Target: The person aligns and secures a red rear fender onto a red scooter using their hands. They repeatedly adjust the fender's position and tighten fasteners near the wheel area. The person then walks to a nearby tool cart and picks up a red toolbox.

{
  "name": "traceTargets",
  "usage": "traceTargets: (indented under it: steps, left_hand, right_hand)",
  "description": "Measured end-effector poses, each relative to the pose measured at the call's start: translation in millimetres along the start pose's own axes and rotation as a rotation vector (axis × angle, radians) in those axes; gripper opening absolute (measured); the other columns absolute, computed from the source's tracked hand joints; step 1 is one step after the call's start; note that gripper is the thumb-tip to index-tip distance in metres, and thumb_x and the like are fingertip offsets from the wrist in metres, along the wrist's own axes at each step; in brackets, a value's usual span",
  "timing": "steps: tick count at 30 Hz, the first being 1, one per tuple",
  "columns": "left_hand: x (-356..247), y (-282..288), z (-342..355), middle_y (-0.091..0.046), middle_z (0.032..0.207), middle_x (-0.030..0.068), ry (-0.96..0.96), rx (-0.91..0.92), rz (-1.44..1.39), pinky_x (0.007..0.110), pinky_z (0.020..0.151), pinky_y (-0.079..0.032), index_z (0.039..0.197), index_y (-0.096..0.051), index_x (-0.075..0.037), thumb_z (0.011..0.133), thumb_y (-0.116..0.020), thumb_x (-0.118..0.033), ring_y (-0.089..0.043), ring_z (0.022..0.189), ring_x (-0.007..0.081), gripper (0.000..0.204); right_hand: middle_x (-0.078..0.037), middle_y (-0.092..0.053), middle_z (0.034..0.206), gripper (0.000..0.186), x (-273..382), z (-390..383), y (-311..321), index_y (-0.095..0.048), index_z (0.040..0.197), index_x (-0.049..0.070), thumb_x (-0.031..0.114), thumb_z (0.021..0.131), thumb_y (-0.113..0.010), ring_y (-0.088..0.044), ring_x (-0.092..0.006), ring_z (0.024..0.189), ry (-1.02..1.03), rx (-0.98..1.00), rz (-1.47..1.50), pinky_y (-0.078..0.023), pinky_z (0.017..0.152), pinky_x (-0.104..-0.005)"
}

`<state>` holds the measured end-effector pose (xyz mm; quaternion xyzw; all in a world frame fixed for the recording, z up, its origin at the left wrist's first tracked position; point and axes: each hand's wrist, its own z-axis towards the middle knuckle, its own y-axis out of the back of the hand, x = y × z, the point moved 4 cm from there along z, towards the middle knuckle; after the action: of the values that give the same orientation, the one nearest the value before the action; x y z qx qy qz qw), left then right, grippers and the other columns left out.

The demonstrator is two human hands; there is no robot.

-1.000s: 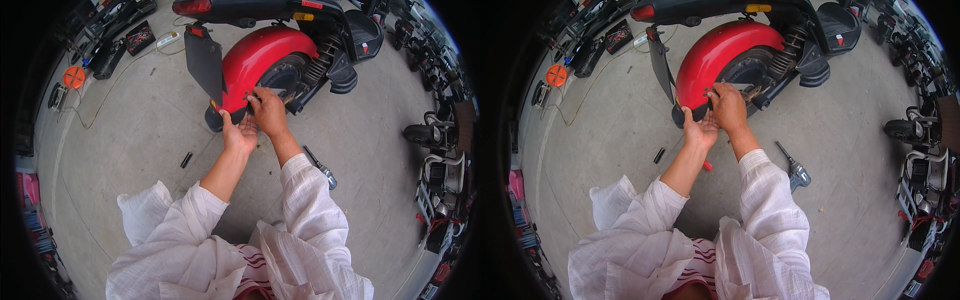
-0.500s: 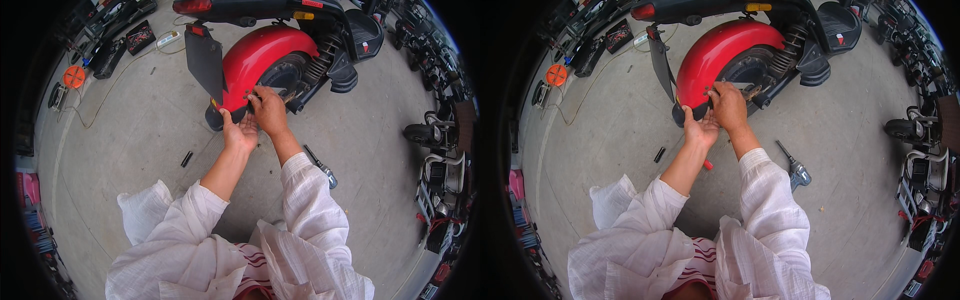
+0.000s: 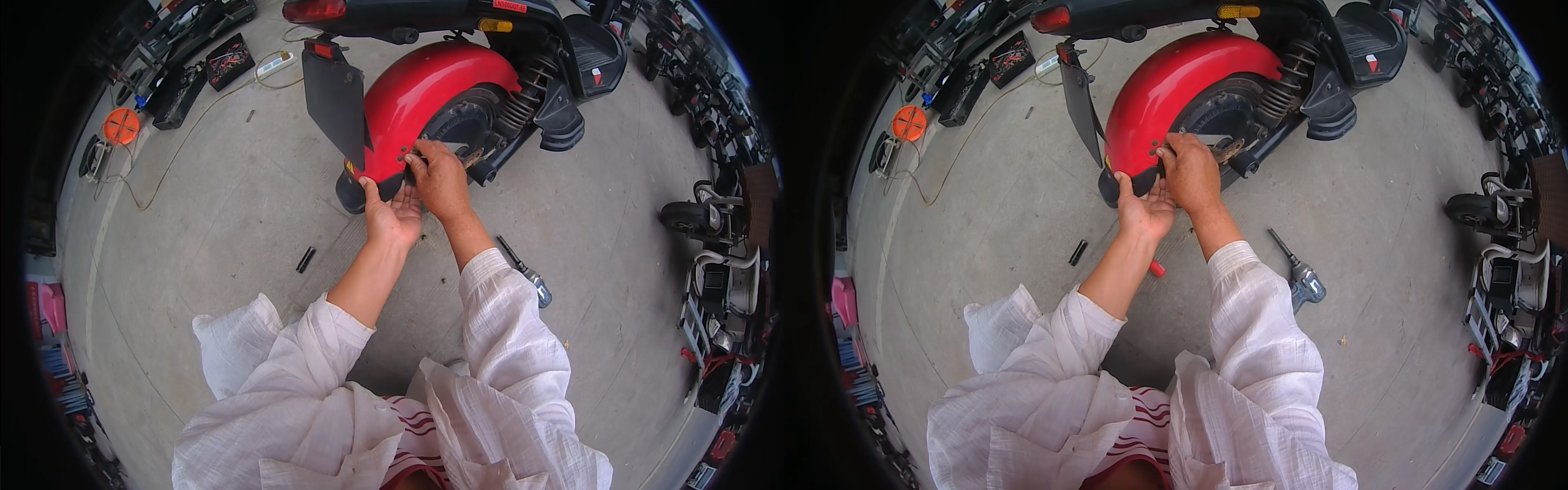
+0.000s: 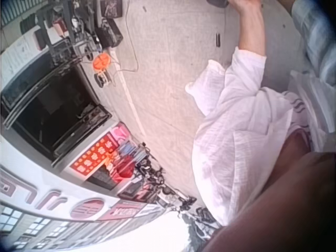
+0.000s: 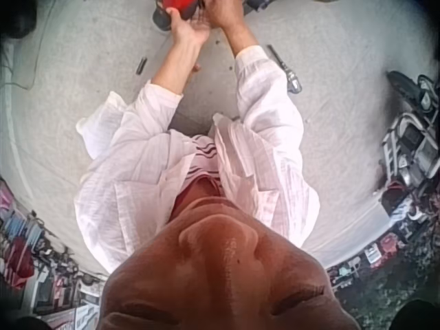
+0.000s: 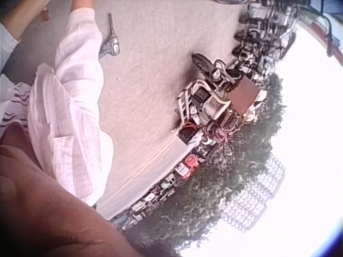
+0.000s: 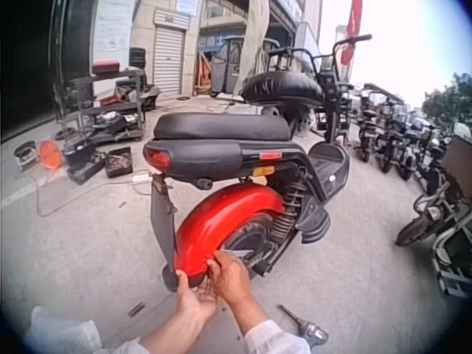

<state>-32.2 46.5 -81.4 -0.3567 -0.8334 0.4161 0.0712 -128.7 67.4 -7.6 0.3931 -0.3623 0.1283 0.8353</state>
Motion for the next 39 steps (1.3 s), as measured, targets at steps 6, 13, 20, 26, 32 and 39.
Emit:
traceTargets:
  steps: [6,13,20,26,32,39]
  left_hand:
    - [0.2,-1.0,-0.7,-0.045,0.109,0.0068,0.000,0.005,0.002,0.032,0.092,-0.047,0.116,-0.049,-0.003,0.083,-0.060,-0.064,-0.048,0.096,0.0172,0.070]
    - [0.4,-0.1,0.3,-0.045,0.110,0.0065,0.003,0.004,-0.002,0.032,0.092,-0.047,0.116,-0.049,-0.003,0.083,-0.061,-0.064,-0.049,0.096,0.0172,0.070]
    - [0.7,0.8,2.7,-0.049,0.107,0.0059,-0.004,0.001,-0.010,0.032,0.090,-0.048,0.112,-0.053,-0.004,0.085,-0.059,-0.063,-0.050,0.094,0.0170,0.065]
    - [0.5,0.9,2.6,-0.049,0.107,0.0059,0.000,0.006,-0.012,0.032,0.090,-0.048,0.113,-0.052,-0.004,0.086,-0.058,-0.062,-0.050,0.093,0.0169,0.064]
    - [0.7,1.2,2.6,-0.049,0.107,0.0056,0.007,-0.010,-0.021,0.033,0.090,-0.047,0.114,-0.052,-0.005,0.086,-0.058,-0.062,-0.050,0.093,0.0174,0.064]
    - [0.9,-0.6,1.7,-0.051,0.105,0.0057,0.003,0.000,-0.021,0.033,0.089,-0.048,0.113,-0.054,-0.004,0.087,-0.056,-0.062,-0.051,0.091,0.0174,0.062]
  right_hand:
    - [-0.018,-0.065,0.095,0.023,-1.6,0.0,-0.4,-0.066,0.103,0.001,0.013,0.083,-0.067,-0.062,-0.0367,0.089,0.004,0.002,0.010,-0.049,0.076,-0.0411]
    - [-0.018,-0.065,0.095,0.023,0.2,-0.3,0.2,-0.066,0.103,0.001,0.013,0.083,-0.067,-0.062,-0.0368,0.089,-0.004,-0.001,0.022,-0.049,0.077,-0.0414]
    - [-0.018,-0.065,0.094,0.022,0.7,-0.3,0.4,-0.066,0.102,0.001,0.013,0.083,-0.067,-0.062,-0.0370,0.089,-0.003,-0.002,0.014,-0.049,0.076,-0.0415]
    - [-0.018,-0.065,0.094,0.022,-0.2,-0.5,-0.1,-0.066,0.102,0.001,0.013,0.083,-0.067,-0.062,-0.0372,0.089,0.013,-0.007,0.007,-0.049,0.076,-0.0417]
    - [-0.018,-0.065,0.095,0.023,-1.4,-0.8,-0.9,-0.066,0.103,0.001,0.013,0.083,-0.067,-0.062,-0.0371,0.090,0.012,-0.009,0.004,-0.049,0.077,-0.0416]
    - [-0.018,-0.065,0.096,0.023,-3.0,-0.9,-1.3,-0.066,0.103,0.001,0.013,0.083,-0.067,-0.062,-0.0370,0.091,0.009,-0.011,-0.002,-0.049,0.078,-0.0415]
